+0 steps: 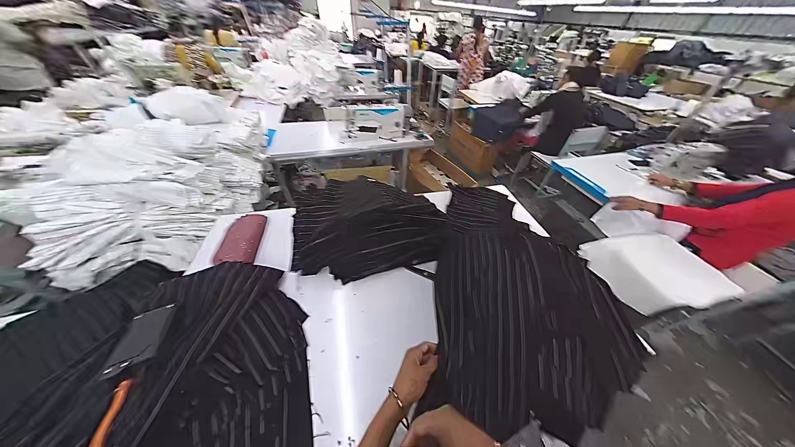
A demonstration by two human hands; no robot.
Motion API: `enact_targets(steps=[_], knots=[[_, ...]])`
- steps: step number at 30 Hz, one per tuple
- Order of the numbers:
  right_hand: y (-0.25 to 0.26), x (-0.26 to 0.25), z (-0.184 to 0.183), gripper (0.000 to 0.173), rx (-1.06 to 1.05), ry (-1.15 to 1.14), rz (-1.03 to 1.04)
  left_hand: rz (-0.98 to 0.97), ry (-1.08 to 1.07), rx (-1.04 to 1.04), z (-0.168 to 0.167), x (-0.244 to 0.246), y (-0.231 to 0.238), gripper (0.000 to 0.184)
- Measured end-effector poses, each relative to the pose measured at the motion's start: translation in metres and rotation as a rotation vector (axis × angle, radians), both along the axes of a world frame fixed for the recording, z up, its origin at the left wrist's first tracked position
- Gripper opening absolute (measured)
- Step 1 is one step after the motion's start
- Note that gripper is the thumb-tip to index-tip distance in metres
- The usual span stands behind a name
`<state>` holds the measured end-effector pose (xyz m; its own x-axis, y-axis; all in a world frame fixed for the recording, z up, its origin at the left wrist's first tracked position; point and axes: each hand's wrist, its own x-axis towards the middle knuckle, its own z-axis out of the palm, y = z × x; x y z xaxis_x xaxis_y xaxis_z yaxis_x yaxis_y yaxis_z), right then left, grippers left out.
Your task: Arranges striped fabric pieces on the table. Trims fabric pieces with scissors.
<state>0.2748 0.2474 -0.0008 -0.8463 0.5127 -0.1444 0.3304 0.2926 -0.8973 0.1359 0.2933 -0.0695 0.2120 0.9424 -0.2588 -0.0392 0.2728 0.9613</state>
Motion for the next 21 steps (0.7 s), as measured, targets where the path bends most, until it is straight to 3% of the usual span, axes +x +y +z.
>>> enact_targets(steps=[4, 6, 8, 11, 14, 16, 18, 21], knots=[[0.042, 0.015, 0.013, 0.021, 0.241, 0.054, -0.442, 0.142, -0.07, 0.009, 0.007, -0.039, -0.032, 0.023], [0.064, 0.022, 0.002, 0.026, 0.377, 0.045, -0.582, 0.283, -0.032, 0.026, 0.016, -0.077, -0.061, 0.024], [0.08, 0.028, -0.021, 0.032, 0.461, -0.025, -0.658, 0.435, 0.164, 0.035, 0.025, -0.119, -0.097, 0.027], [0.079, 0.017, -0.065, 0.047, 0.506, -0.211, -0.611, 0.648, 0.671, -0.082, 0.039, -0.172, -0.142, 0.031], [0.054, -0.014, -0.106, 0.059, 0.562, -0.387, -0.469, 0.805, 1.017, -0.059, 0.04, -0.178, -0.156, 0.036], [0.033, -0.041, -0.117, 0.06, 0.64, -0.42, -0.382, 0.758, 1.013, 0.067, 0.034, -0.16, -0.146, 0.037], [0.023, -0.064, -0.116, 0.058, 0.642, -0.404, -0.272, 0.575, 0.934, 0.156, 0.019, -0.136, -0.125, 0.036], [0.021, -0.082, -0.112, 0.052, 0.541, -0.315, -0.06, 0.244, 0.96, 0.075, -0.02, -0.114, -0.093, 0.044]])
